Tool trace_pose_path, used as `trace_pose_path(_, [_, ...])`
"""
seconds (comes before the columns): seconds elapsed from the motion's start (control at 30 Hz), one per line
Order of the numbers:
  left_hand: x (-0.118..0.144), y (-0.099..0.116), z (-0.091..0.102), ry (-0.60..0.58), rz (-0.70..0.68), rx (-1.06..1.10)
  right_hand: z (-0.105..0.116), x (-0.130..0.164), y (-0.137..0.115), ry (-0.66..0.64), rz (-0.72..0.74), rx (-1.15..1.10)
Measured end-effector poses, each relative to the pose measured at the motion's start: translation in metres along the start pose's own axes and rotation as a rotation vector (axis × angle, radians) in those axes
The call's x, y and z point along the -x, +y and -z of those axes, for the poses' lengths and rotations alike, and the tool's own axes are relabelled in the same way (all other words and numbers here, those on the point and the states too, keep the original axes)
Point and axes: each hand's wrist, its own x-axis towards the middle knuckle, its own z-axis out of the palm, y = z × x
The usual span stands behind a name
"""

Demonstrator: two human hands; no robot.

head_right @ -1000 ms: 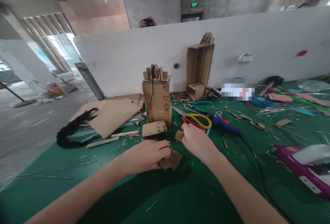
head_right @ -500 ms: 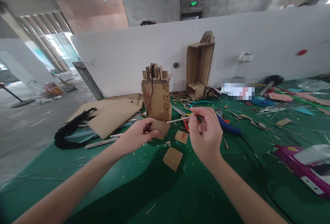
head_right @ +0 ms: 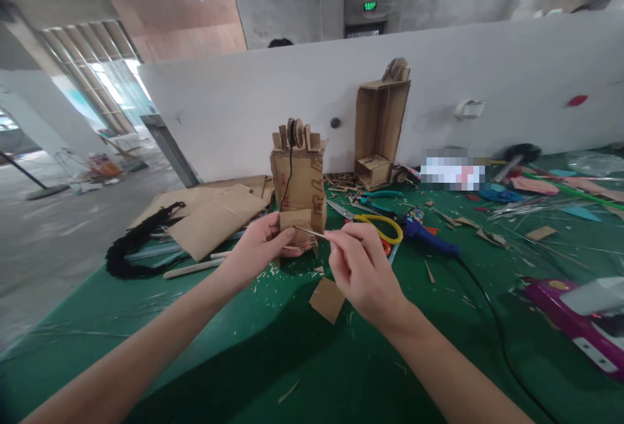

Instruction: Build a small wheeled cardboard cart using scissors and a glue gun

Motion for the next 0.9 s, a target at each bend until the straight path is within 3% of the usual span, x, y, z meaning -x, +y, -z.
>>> trace_pose_path(0.1, [-0.001, -0.005, 0.004, 0.104, -0.058, -0.161, -0.003, 0.001, 0.001, -0.117, 0.016, 0.010])
trace_pose_path(0.17, [0.000, -0.007, 0.004, 0.180, -0.130, -0.389, -0.007, 0.003, 0.002, -0.242, -0.015, 0.011])
trace_pose_path(0.27, [0.004, -0.007, -0.001, 0.280, -0.245, -0.790, -0.016, 0.007, 0.003, -0.438, -0.173, -0.038])
trace_pose_path(0.37, [0.008, -0.005, -0.010, 0.315, -0.306, -1.000, -0.024, 0.008, 0.002, -0.581, -0.365, -0.081])
trace_pose_path(0.5, [0.008, -0.007, -0.018, 0.316, -0.344, -1.046, -0.029, 0.006, -0.006, -0.588, -0.625, -0.264])
trace_pose_path(0.67, [0.010, -0.011, -0.022, 0.318, -0.344, -1.027, -0.030, 0.002, -0.018, -0.520, -1.286, -1.075])
trace_pose_path(0.73, [0.011, -0.012, -0.024, 0.312, -0.339, -1.023, -0.026, -0.001, -0.019, -0.510, -1.442, -1.327])
trace_pose_path(0.8, [0.012, -0.014, -0.025, 0.303, -0.346, -1.016, -0.023, -0.003, -0.018, -0.536, -1.484, -1.380])
trace_pose_path(0.87, [0.012, -0.017, -0.024, 0.290, -0.358, -1.009, -0.022, -0.004, -0.017, -0.585, -1.431, -1.191])
trace_pose_path(0.9, [0.012, -0.019, -0.024, 0.279, -0.363, -1.007, -0.022, -0.003, -0.016, -0.606, -1.336, -1.023])
